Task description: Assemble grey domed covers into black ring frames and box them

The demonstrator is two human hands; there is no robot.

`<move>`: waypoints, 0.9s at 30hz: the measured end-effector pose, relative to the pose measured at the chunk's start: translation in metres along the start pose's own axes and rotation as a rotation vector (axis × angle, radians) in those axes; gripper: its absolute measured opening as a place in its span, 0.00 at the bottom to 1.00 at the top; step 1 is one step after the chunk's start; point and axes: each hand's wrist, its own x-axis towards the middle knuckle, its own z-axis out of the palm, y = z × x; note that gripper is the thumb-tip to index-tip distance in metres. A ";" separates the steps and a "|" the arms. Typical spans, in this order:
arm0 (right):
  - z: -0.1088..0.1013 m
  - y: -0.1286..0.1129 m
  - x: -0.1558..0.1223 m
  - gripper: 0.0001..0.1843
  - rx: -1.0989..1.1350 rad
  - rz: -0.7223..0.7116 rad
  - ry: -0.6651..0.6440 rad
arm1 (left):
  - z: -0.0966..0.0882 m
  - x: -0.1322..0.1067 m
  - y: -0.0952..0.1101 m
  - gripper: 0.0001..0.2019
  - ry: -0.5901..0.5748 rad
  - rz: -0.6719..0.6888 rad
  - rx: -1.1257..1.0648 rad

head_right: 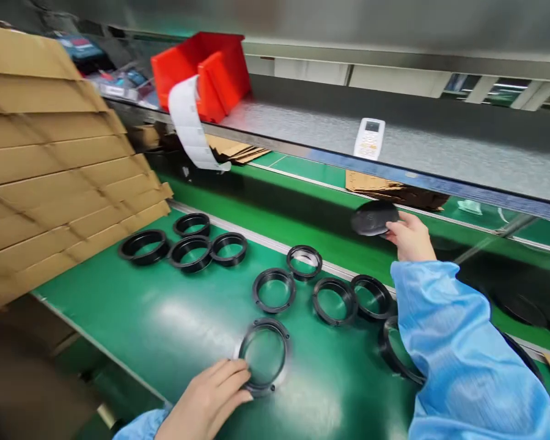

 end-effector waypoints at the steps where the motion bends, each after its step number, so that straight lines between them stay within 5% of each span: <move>1: 0.024 -0.003 -0.013 0.13 0.047 0.040 -0.114 | -0.007 -0.013 -0.005 0.13 0.037 -0.051 0.012; 7: 0.166 0.017 -0.153 0.34 0.120 0.264 -0.818 | -0.024 -0.064 -0.037 0.14 0.285 -0.341 0.119; 12: 0.235 0.052 -0.230 0.40 0.012 0.275 -1.134 | -0.029 -0.092 -0.046 0.14 0.428 -0.499 0.034; 18: 0.238 0.079 -0.249 0.37 -0.362 -0.059 -1.053 | -0.032 -0.124 -0.048 0.11 0.470 -0.549 -0.048; 22: 0.230 0.060 -0.268 0.34 -0.569 -0.419 -0.898 | -0.035 -0.130 -0.048 0.11 0.513 -0.548 -0.081; 27: 0.239 0.034 -0.303 0.40 -0.771 -0.935 -0.748 | -0.042 -0.131 -0.048 0.11 0.555 -0.589 -0.211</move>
